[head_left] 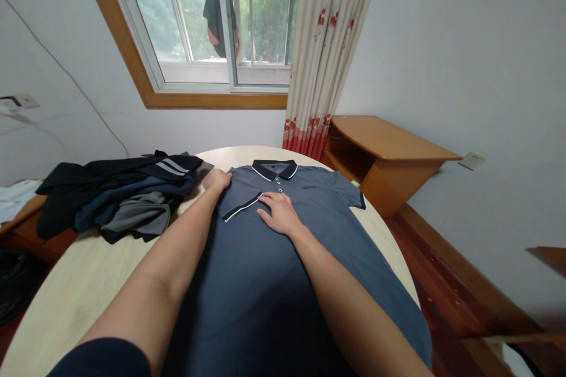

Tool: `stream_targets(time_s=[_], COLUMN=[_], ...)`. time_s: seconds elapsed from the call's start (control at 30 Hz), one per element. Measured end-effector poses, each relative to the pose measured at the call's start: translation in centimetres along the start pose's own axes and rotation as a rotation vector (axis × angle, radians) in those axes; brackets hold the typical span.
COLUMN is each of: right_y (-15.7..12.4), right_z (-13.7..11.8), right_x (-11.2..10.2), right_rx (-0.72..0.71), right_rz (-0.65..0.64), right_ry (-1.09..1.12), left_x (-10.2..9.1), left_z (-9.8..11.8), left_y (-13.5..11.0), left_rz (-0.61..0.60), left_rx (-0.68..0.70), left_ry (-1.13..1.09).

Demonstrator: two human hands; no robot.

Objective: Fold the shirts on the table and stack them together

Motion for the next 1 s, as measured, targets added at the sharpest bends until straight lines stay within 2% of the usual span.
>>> stream_targets(time_s=[0.17, 0.27, 0.37, 0.43, 0.6, 0.8, 0.9, 1.0], right_y=[0.1, 0.1, 0.2, 0.2, 0.3, 0.4, 0.4, 0.4], right_z=[0.0, 0.2, 0.2, 0.3, 0.6, 0.7, 0.6, 0.6], right_x=[0.1, 0.2, 0.3, 0.4, 0.5, 0.5, 0.5, 0.6], right_rx=[-0.001, -0.002, -0.01, -0.017, -0.019, -0.016, -0.02, -0.021], right_rz=[0.009, 0.016, 0.015, 0.017, 0.02, 0.022, 0.016, 0.019], right_ry=[0.01, 0.017, 0.011, 0.008, 0.013, 0.008, -0.006, -0.019], left_x=[-0.2, 0.1, 1.5, 2.6, 3.9, 3.3, 2.5, 1.8], left_z=[0.5, 2.1, 3.8, 4.2, 3.7, 3.9, 3.9, 3.2], left_y=[-0.4, -1.9, -3.2, -3.4, -2.2, -1.0, -1.4, -3.4], left_rz=[0.09, 0.156, 0.106, 0.044, -0.017, -0.046, -0.085, -0.072], left_rx=[0.075, 0.245, 0.452, 0.509, 0.481, 0.465, 0.485, 0.515], left_ry=[0.051, 0.091, 0.146, 0.185, 0.245, 0.282, 0.303, 0.31])
Point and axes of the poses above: each hand's wrist, its own y-axis towards the middle knuckle, its own x-axis out of the palm, z = x × y, the point moved 5 cm from there along y, towards the middle knuckle, and after that the axes turned 9 degrees about y, right-handed, at the moved point
